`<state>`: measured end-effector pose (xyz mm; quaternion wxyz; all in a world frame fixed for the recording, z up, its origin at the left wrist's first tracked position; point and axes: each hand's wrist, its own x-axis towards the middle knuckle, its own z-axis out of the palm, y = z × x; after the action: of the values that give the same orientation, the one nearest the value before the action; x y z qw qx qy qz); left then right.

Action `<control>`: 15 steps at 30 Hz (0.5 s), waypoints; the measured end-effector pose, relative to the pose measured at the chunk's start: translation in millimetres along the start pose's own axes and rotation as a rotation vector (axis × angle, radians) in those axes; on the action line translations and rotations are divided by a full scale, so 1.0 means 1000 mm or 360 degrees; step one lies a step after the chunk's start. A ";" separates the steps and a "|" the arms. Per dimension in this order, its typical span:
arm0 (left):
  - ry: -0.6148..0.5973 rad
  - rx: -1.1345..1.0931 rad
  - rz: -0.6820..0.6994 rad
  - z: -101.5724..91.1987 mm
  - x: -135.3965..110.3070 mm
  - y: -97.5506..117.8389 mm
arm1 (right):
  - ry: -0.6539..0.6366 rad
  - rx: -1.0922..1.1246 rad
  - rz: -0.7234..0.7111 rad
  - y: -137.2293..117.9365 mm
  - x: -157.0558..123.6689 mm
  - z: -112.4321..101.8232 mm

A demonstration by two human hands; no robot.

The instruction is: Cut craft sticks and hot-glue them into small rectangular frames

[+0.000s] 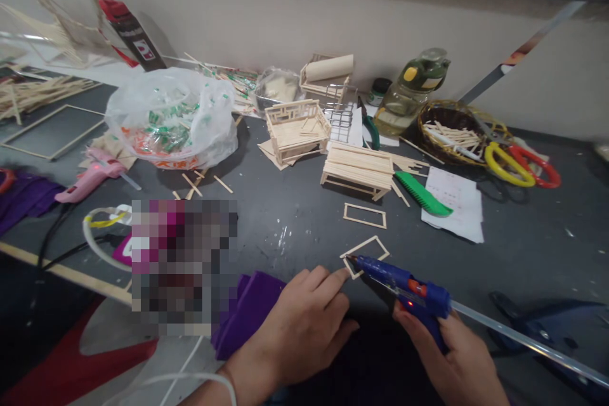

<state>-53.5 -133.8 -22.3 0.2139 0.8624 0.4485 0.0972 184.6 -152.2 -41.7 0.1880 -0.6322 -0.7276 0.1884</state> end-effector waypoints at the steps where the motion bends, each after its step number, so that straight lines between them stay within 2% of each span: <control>1: 0.0001 -0.0004 0.0001 0.000 0.000 0.000 | 0.0005 0.0001 -0.0001 0.000 0.000 0.000; 9: 0.0006 -0.0032 -0.0004 0.001 0.000 -0.001 | -0.0020 0.0022 0.0011 -0.003 0.001 -0.003; 13: 0.0037 -0.0099 -0.0010 0.001 -0.001 -0.001 | 0.0001 0.0131 0.0092 -0.004 0.001 -0.006; 15: 0.0081 -0.0149 -0.0009 0.001 -0.002 -0.002 | 0.0023 0.0244 0.0204 -0.004 0.000 -0.006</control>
<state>-55.6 -134.9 -23.9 0.2429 0.8474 0.4511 0.1394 184.0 -152.6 -34.5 0.2286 -0.6626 -0.6678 0.2504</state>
